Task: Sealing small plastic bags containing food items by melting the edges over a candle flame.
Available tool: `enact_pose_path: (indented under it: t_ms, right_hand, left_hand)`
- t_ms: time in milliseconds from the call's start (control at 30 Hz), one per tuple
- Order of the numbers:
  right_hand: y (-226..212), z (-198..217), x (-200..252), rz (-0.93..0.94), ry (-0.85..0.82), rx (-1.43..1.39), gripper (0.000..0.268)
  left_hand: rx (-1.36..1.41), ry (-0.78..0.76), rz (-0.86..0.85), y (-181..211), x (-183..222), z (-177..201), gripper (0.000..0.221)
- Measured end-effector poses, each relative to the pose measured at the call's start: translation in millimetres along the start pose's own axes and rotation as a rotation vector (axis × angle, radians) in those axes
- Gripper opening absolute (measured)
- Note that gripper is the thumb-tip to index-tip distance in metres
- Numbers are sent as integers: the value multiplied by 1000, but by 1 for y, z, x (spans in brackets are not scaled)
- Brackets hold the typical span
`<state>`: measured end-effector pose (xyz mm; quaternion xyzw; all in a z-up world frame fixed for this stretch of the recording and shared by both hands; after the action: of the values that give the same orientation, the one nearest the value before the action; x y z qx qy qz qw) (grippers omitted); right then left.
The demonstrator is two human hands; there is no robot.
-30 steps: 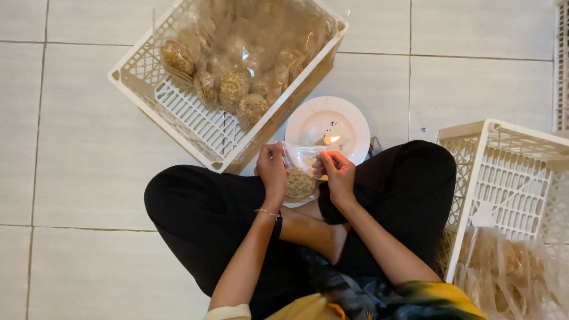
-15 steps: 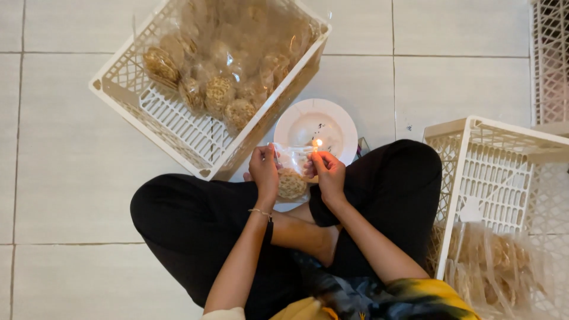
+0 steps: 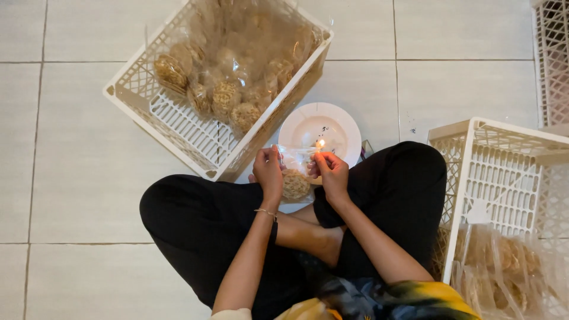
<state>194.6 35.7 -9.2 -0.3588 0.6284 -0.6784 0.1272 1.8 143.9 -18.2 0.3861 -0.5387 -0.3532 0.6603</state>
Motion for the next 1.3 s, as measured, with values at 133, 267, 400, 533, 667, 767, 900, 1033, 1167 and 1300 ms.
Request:
enact_pose_path:
  t_ms: [133,267,400,533,667,767,900,1033,1167,1300]
  right_hand:
    - [5,1,0,5,-3,-21,16]
    - [1,-1,-3,-3,-7,-1,16]
    - [4,0,-4,20,-17,1,15]
    - [-2,-1,-5,31,-6,7,15]
    - [2,0,-1,42,-5,5,15]
    - [0,-2,-5,65,-12,3,15]
    - [2,-1,-9,70,-6,-5,15]
    - [2,1,-4,58,-9,0,15]
    - [3,1,-3,68,-8,15,15]
    - [5,6,-2,59,10,8,15]
  left_hand:
    - [31,5,-8,-3,1,1,28]
    - [27,7,-2,-8,-6,-2,28]
    - [-49,32,16,-8,-4,1,27]
    - [-44,30,34,-13,-11,-3,25]
    - [-62,16,16,-14,-10,0,26]
    - [-36,5,2,-7,-11,-3,26]
    - [-32,6,-10,-4,-10,-5,25]
    - [-23,-8,-1,-11,-10,-5,27]
    - [-31,13,-14,-15,-13,-4,25]
    - [-8,-4,-26,-15,-12,-5,23]
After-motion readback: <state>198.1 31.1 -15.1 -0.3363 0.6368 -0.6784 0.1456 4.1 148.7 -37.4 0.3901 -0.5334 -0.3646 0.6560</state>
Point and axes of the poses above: each hand's wrist, its own x-axis away from the middle knuckle, its own z-axis out of the back of the hand, y = z × x, the point moved 10 cm from there along -x, towards the middle knuckle, and after that the axes turned 3 degrees about y, right-handed, at the moved point
